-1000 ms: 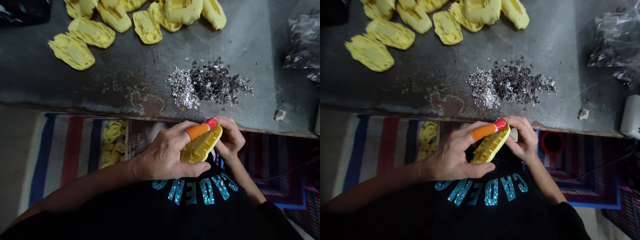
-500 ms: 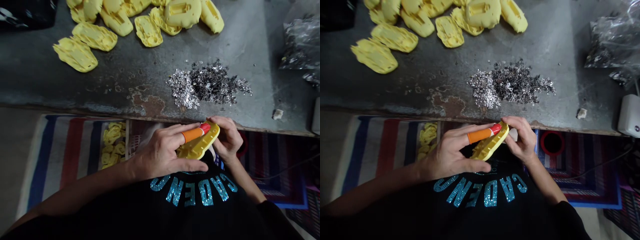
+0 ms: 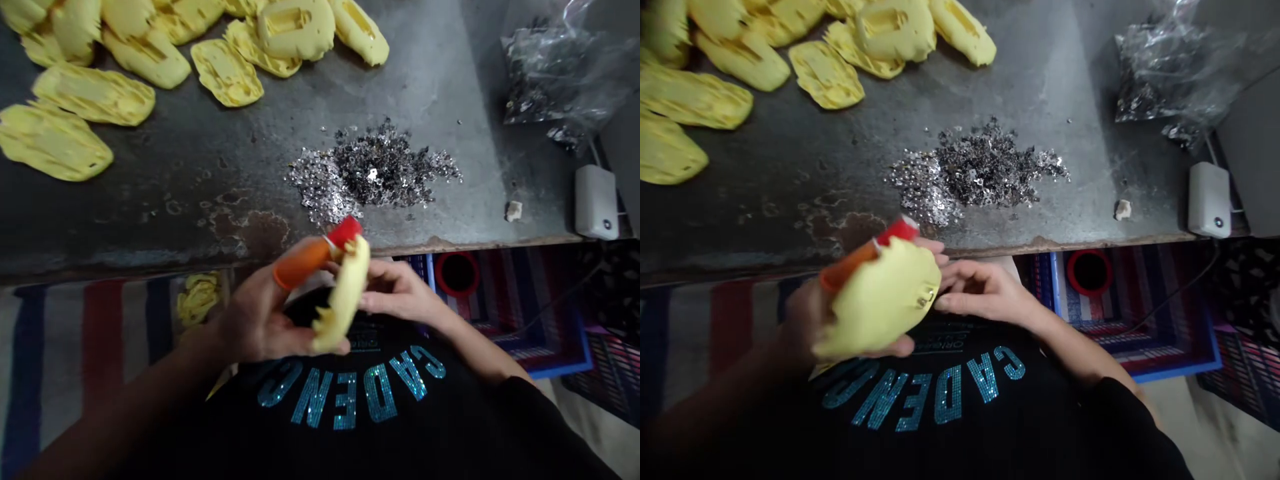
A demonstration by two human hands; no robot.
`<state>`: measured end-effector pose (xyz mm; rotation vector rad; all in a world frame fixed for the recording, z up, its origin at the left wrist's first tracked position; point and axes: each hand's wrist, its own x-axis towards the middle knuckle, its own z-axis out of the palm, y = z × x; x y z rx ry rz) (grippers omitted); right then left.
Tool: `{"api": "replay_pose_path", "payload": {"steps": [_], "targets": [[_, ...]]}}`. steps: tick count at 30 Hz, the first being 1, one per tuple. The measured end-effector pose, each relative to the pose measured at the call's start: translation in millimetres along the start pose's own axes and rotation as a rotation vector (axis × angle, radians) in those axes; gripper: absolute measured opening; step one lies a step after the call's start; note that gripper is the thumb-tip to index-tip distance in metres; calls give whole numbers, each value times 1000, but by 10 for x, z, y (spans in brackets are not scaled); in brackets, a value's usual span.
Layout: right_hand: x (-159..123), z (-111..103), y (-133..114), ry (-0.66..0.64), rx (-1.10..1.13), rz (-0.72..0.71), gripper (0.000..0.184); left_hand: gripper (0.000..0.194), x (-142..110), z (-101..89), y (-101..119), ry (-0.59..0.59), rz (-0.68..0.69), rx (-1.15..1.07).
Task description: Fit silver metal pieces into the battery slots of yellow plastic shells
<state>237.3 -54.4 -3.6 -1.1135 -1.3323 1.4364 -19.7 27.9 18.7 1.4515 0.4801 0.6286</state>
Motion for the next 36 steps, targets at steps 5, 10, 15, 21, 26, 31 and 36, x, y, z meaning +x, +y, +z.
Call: {"api": "replay_pose_path", "payload": {"steps": [5, 10, 15, 21, 26, 31, 36], "targets": [[-53, -798, -87, 500, -937, -270, 19, 93, 119, 148, -24, 240, -55, -422], [-17, -1028, 97, 459, -1423, -429, 13, 96, 119, 248, -37, 296, -256, -514], [-181, -962, 94, 487, -1346, -515, 10, 94, 149, 269, -43, 285, -386, -571], [-130, -1097, 52, 514, -1057, -312, 14, 75, 264, 346, -60, 197, -371, -658], [-40, -999, -127, 414, -965, -311, 7, 75, 261, 372, -81, 85, -447, -812], [-5, -627, -543, 173, -731, -460, 18, 68, 222, 376, -86, -22, -469, -892], [101, -448, -763, 27, -843, -522, 14, 62, 197, 395, -46, -34, -455, -900]]}}
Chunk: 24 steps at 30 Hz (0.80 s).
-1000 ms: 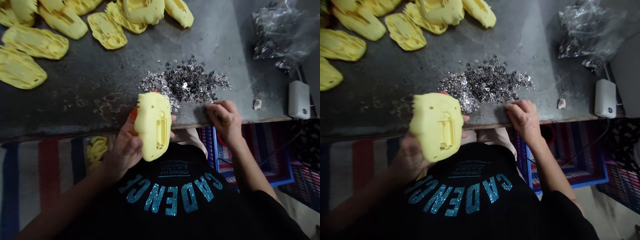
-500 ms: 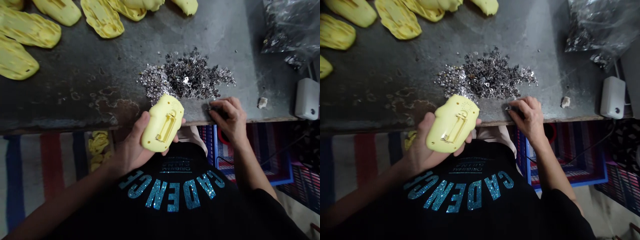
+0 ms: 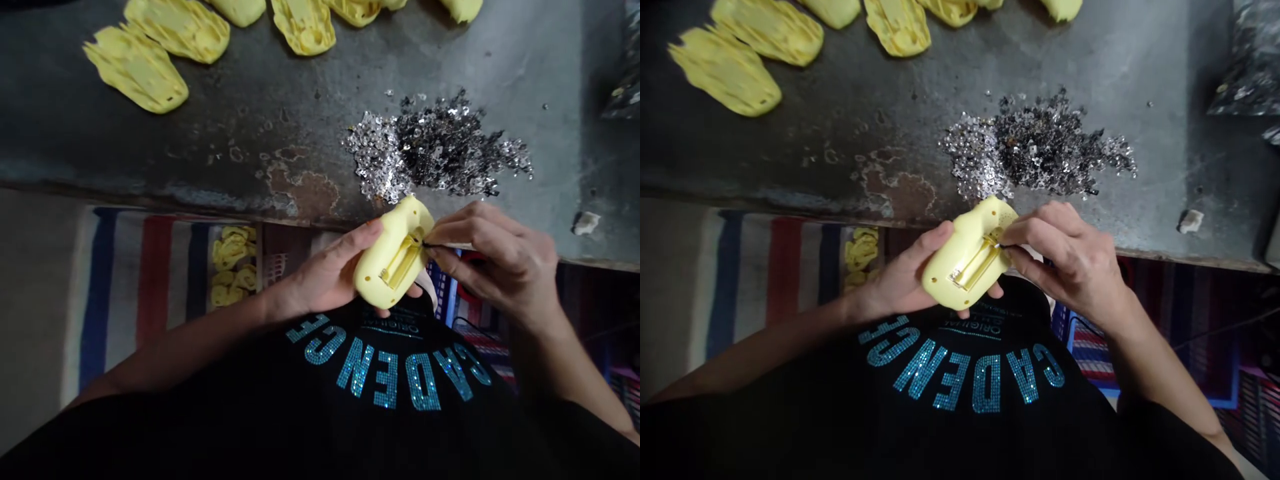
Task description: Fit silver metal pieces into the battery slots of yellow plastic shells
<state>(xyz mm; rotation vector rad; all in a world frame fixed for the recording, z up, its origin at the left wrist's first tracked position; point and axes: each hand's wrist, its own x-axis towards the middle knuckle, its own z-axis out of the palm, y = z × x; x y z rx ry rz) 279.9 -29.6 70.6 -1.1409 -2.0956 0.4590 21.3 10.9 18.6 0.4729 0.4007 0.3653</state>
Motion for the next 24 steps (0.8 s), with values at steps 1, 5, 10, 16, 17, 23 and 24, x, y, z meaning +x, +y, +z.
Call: {"api": "replay_pose_path", "payload": {"steps": [1, 5, 10, 16, 17, 23, 24], "targets": [[24, -1, -9, -19, -26, -8, 13, 62, -5, 5, 0, -4, 8, 2], [84, -13, -37, -68, -108, -67, 13, 70, -18, 16, 1, -5, 34, 53], [135, -52, -85, -136, -223, -142, 16, 80, -22, 20, -9, 4, 43, 120], [135, -53, -86, -172, -280, -163, 18, 64, -7, -10, -54, -9, 45, 51], [132, -48, -83, -167, -268, -157, 17, 62, -5, -11, -62, -5, 45, 33], [83, -22, -100, -141, -192, -76, 22, 66, 4, -2, -84, 28, 32, 20], [66, -14, -108, -117, -176, -60, 25, 68, 5, -4, -84, 29, 27, 25]]}}
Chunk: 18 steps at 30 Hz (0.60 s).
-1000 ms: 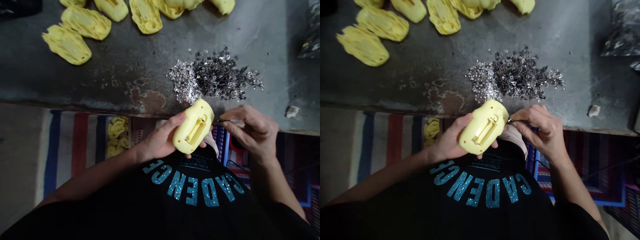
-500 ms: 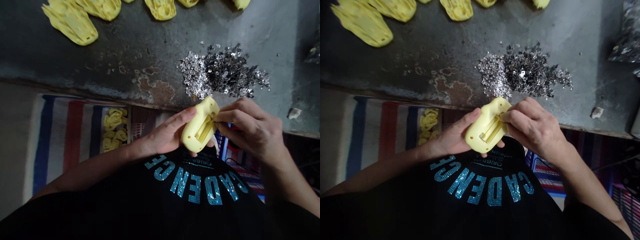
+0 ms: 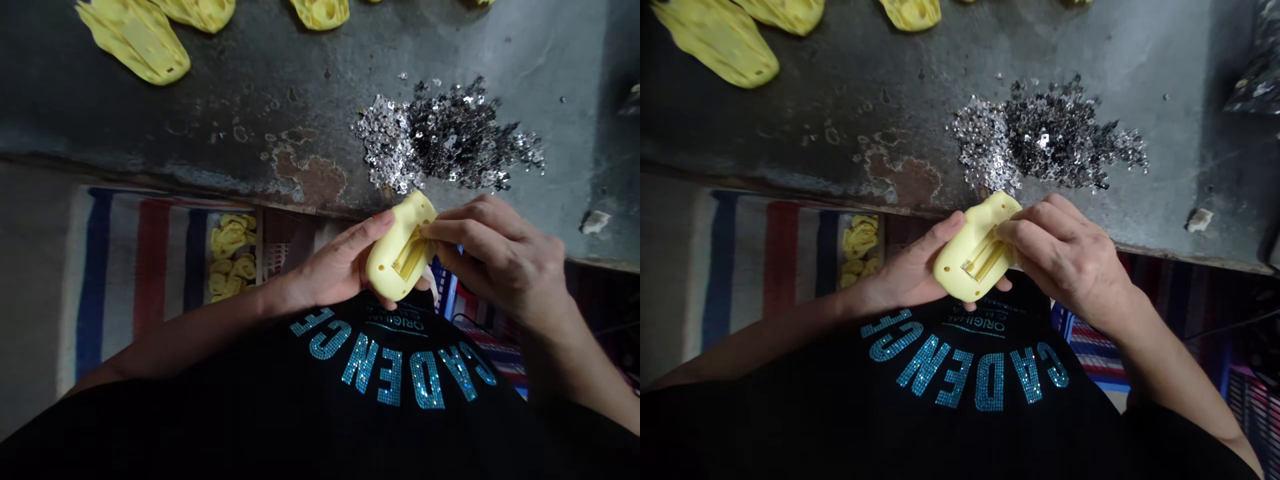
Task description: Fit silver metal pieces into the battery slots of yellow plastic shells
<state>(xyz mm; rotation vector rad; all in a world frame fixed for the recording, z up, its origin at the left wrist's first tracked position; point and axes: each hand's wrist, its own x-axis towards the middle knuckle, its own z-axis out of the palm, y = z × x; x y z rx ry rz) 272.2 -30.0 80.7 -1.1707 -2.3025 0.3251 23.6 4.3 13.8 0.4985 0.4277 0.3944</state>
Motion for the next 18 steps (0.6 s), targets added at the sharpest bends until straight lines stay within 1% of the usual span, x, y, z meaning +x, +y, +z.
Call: {"api": "replay_pose_path", "payload": {"steps": [4, 7, 8, 9, 11, 13, 15, 18], "targets": [[-79, 59, -24, 159, 83, 43, 32, 70, 0, -10, 5, -20, -17, -1], [-130, 124, 17, 242, 119, 125, 29, 71, -1, 11, -1, -10, -1, 21], [-139, 147, 43, 243, 152, 170, 29, 72, 0, 25, -9, 17, 24, 39], [-143, 171, 74, 226, 205, 216, 33, 74, -1, 40, -21, 54, 57, 60], [-136, 218, 136, 153, 338, 295, 48, 79, -9, 68, -50, 145, 130, 91], [-117, 264, 175, 84, 425, 335, 55, 81, -38, 83, -79, 194, 182, 104], [-103, 312, 176, 67, 432, 337, 54, 76, -98, 82, -92, 196, 209, 124], [-126, 396, 113, 131, 394, 314, 56, 73, -229, 62, -76, 163, 229, 197]]}}
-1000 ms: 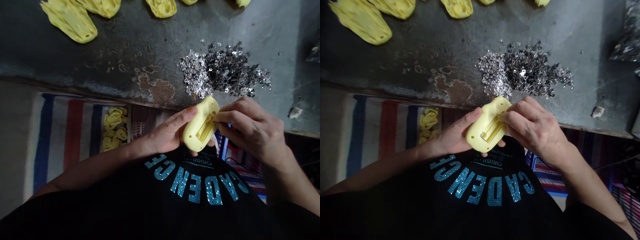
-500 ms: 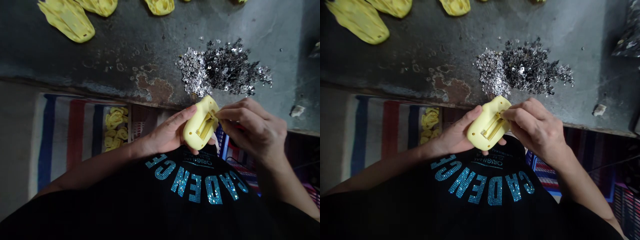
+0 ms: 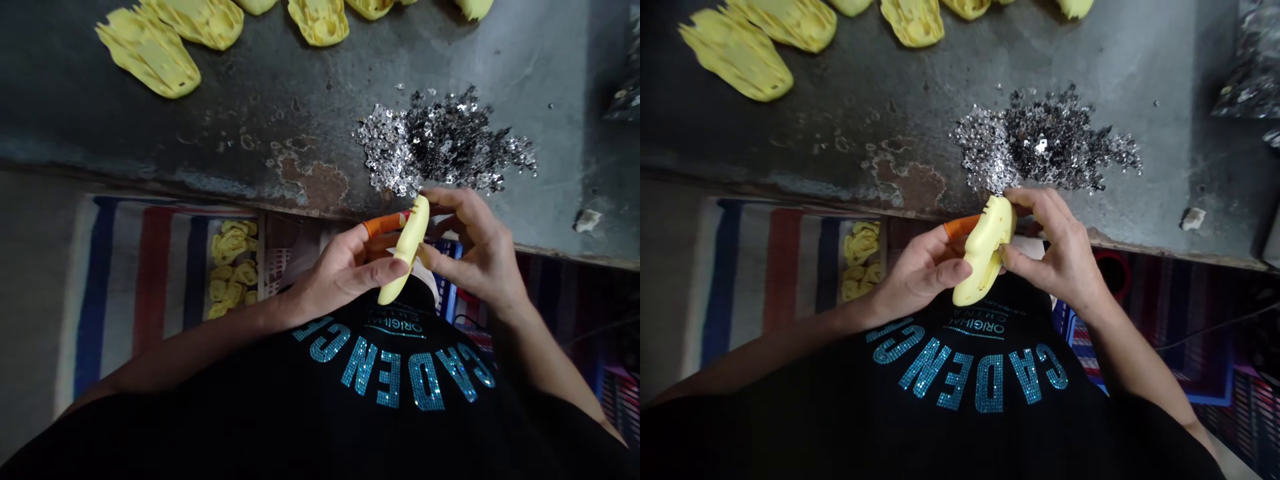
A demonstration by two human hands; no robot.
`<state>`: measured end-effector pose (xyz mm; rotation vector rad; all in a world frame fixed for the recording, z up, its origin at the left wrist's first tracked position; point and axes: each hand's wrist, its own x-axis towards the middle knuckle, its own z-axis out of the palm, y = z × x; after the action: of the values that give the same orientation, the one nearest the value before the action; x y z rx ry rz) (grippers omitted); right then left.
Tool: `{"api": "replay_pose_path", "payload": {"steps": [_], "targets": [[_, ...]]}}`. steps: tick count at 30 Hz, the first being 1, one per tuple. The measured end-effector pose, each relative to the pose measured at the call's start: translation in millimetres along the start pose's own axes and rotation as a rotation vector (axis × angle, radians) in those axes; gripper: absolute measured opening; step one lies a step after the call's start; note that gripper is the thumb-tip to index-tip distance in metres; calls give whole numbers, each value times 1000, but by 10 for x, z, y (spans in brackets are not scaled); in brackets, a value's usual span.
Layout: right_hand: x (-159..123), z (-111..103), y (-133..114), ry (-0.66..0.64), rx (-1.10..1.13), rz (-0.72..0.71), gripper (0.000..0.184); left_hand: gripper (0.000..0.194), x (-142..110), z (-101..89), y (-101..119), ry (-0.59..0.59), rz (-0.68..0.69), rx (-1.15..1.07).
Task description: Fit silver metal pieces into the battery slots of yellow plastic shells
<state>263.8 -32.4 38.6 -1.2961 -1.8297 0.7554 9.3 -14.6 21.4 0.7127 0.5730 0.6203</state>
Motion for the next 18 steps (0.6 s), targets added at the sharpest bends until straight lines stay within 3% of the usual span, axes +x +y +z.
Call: {"api": "replay_pose_path", "payload": {"steps": [5, 10, 12, 15, 18], "targets": [[-196, 153, -41, 230, -56, -95, 66, 76, -122, -44, 74, -13, -62, 171], [-348, 192, -102, 364, -213, -141, 74, 46, -30, -11, 79, -18, 72, 210], [-352, 174, -98, 362, -214, -131, 76, 45, 24, -23, 63, -22, 50, 157], [-249, 113, 7, 236, -23, -42, 73, 58, 66, -91, 52, -51, -50, -40], [-48, 29, 220, 190, 32, -12, 47, 85, 31, -197, 128, -77, -33, -155]]}}
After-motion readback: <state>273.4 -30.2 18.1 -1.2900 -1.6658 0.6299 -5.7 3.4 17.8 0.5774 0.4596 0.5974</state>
